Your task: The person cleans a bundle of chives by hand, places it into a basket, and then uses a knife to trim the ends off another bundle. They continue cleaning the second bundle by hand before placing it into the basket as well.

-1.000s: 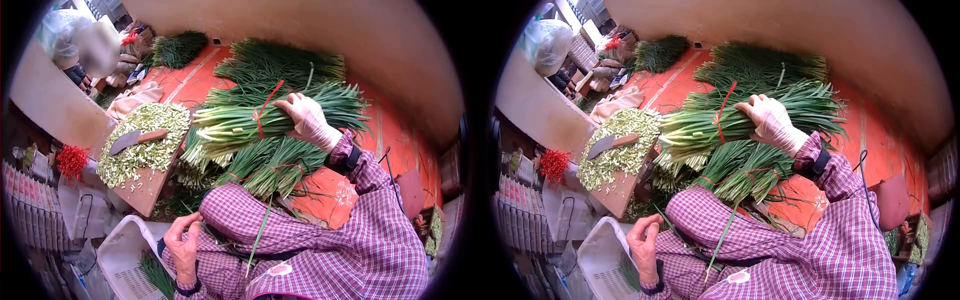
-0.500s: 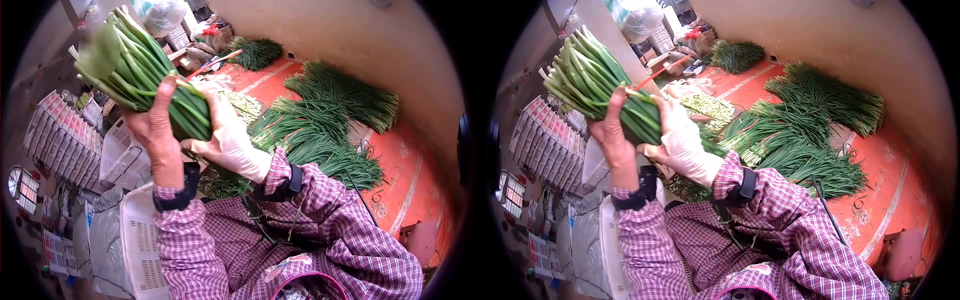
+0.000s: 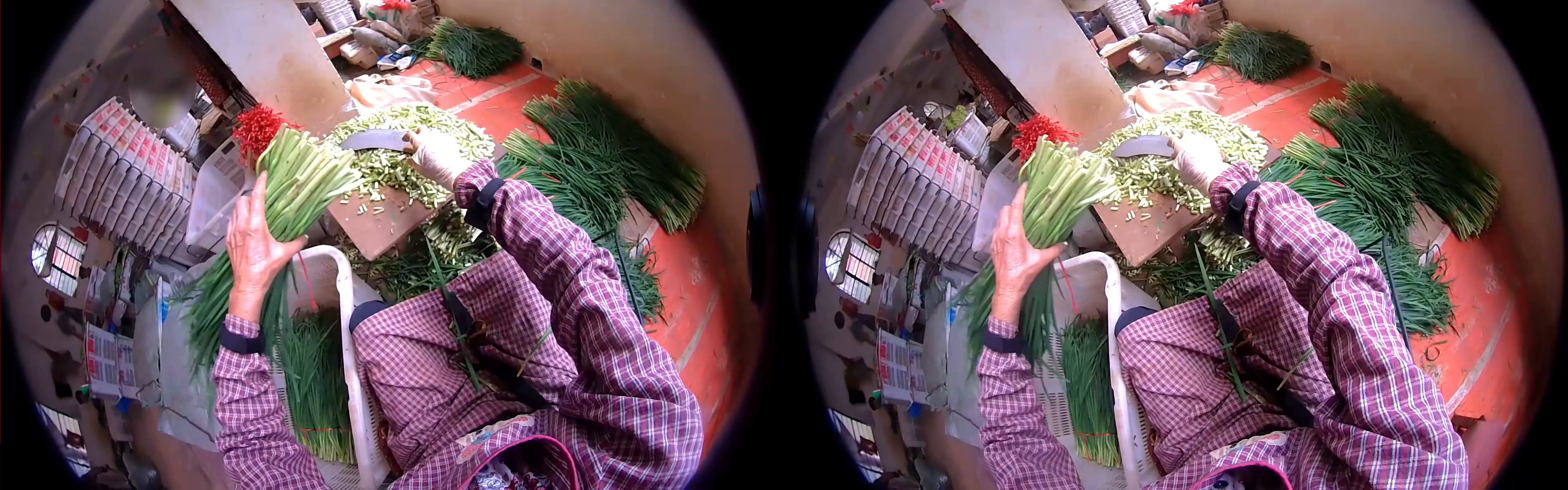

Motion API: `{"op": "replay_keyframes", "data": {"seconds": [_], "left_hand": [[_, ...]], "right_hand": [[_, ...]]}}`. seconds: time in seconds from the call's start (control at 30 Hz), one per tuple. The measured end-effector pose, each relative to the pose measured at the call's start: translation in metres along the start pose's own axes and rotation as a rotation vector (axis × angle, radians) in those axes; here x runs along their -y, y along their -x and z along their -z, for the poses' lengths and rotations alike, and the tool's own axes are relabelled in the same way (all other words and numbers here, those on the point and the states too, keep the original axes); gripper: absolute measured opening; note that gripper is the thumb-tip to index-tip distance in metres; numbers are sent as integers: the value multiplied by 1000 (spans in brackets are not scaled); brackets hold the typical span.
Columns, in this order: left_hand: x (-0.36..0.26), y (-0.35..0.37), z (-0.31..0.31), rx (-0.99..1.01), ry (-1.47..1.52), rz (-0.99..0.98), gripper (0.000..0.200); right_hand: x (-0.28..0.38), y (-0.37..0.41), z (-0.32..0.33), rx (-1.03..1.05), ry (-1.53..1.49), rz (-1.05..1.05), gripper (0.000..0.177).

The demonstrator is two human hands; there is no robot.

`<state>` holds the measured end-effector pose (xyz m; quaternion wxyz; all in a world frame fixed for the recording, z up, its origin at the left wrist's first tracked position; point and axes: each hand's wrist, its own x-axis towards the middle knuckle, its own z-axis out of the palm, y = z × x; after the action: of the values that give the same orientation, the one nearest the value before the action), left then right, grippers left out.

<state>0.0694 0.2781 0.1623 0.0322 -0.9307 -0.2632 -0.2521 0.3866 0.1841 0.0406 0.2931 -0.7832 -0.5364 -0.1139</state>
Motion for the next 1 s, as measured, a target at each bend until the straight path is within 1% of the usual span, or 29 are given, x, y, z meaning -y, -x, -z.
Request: {"op": "replay_keyframes", "data": {"seconds": [0.03, 0.07, 0.13, 0.17, 0.23, 0.27, 0.3, 0.33, 0.4, 0.43, 0.47, 0.53, 0.57, 0.6, 0.67, 0.7, 0.73, 0.8, 0.83, 0.87, 0.93, 0.97, 1.0], "left_hand": [[1, 1, -17, 44, 56, 40, 108], [8, 3, -41, 10, 111, -21, 109], [3, 3, -72, 77, 195, 37, 109], [4, 4, -87, 95, 214, 24, 109], [3, 0, -115, 151, 213, 26, 110], [2, -2, -127, 222, 202, 63, 113], [1, -5, -134, 278, 212, 84, 117], [2, -9, -138, 333, 221, 104, 121], [6, -22, -131, 421, 153, 90, 131], [5, -29, -128, 396, 147, 57, 140], [2, -37, -124, 420, 172, 83, 142], [1, -51, -130, 345, 357, 114, 143], [0, -57, -132, 371, 313, 132, 143], [-3, -59, -136, 371, 313, 134, 143], [-9, -61, -150, 372, 330, 141, 143], [-14, -63, -159, 390, 305, 162, 140], [-26, -66, -156, 433, 243, 197, 138], [-48, -74, -167, 521, 35, 204, 131], [-51, -75, -180, 464, -50, 184, 121], [-52, -76, -181, 468, -45, 178, 121], [-48, -78, -178, 507, -32, 185, 108], [-43, -78, -180, 485, -1, 183, 92], [-41, -80, -178, 485, -3, 184, 92]], "right_hand": [[-3, -8, -8, 63, 37, -55, 23], [-8, -13, -16, 132, 75, -113, 21], [-16, -16, -27, 86, 91, -64, 18], [-18, -13, -27, 42, 73, -26, 18], [-30, -16, -39, 30, 71, -49, 20], [-37, -17, -43, 5, 69, -68, 21], [-36, -19, -39, 113, 57, -106, 23], [-36, -20, -39, 115, 58, -115, 23], [-34, -13, -39, 25, 53, -3, 24], [-27, -11, -32, 42, 20, -30, 26], [-20, -12, -23, 42, 17, -23, 26], [-8, -9, -12, 126, -155, -225, 28], [-9, -8, -8, 173, -325, -262, 30], [-5, -5, -2, 176, -360, -305, 31], [-13, 6, -9, -5, -473, -133, 29], [-13, 11, -10, -98, -513, -24, 30], [7, 26, 17, -62, -659, -57, 30], [19, 55, 43, -57, -391, -42, 31], [27, 67, 55, -38, -390, -79, 30], [34, 79, 64, -18, -392, -117, 29], [40, 101, 70, -46, -486, -154, 24], [42, 109, 72, -27, -439, -167, 23], [43, 114, 73, -9, -391, -178, 22]]}}
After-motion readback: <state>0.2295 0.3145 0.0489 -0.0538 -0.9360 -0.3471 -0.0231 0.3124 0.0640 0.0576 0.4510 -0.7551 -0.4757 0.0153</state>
